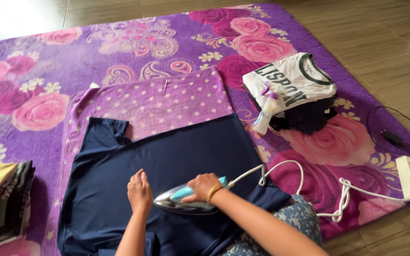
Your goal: The person irons a yellow t-shirt and a dark blue t-shirt on a purple mat. They use a spray bottle to moisten the fabric before ironing and fold the shirts after ironing.
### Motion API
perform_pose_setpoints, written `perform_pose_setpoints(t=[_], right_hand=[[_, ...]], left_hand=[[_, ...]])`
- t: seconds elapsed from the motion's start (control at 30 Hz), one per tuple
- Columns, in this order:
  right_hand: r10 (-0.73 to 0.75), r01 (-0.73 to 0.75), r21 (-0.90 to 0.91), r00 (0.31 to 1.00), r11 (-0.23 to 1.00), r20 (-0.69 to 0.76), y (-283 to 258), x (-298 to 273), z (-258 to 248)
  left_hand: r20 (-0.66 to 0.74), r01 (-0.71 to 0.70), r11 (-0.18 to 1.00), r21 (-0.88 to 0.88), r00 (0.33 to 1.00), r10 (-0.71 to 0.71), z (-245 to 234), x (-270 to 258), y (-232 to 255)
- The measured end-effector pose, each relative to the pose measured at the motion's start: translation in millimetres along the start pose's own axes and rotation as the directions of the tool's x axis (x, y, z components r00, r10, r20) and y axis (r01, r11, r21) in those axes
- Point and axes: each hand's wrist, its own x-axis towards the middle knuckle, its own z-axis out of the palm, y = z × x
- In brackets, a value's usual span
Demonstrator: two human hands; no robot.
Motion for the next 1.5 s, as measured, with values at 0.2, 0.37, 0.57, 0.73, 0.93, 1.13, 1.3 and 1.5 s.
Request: perform_pose_setpoints(t=[0.2,0.37,0.57,0.73,0.93,1.13,1.3,1.5], right_hand=[[0.275,-0.26,0.115,0.949,0.959,-0.151,52,6,-4],[0.434,-0.419,0.115,0.883,0.901,-0.178,189,-27,-10],[0.479,-0.48,0.031,0.865,0.876,-0.15,308,-107,-15],[0.658,-0.707,-0.151,0.701,0.691,-0.273,340,-145,-10],[0.405,-0.67,-0.329,0.695,0.666,-0.594,329,-122,56],[0.19,-0.521,-0.467,0.787,0.714,-0.587,242,-58,69],[0.137,-0.131,-0.133,0.99,0.982,0.038,105,-47,2],[-0.124,0.084,0.095,0.812,0.992,0.57,76,-78,9]], left_hand=[[0.007,-0.122,0.983,0.135,0.992,0.122,2,-18,-14],[0.162,-0.177,0.963,0.202,0.976,0.145,21,-41,-14],[0.273,-0.279,0.936,0.216,0.937,0.216,38,-72,-3],[0.274,-0.388,0.9,0.197,0.903,0.33,23,-78,15],[0.258,-0.556,0.829,-0.062,0.793,0.552,5,-91,65],[0.306,-0.535,0.838,-0.107,0.784,0.539,34,-117,105],[0.475,-0.446,0.885,-0.134,0.755,0.453,41,-135,118],[0.605,-0.359,0.902,-0.239,0.671,0.427,20,-139,108]])
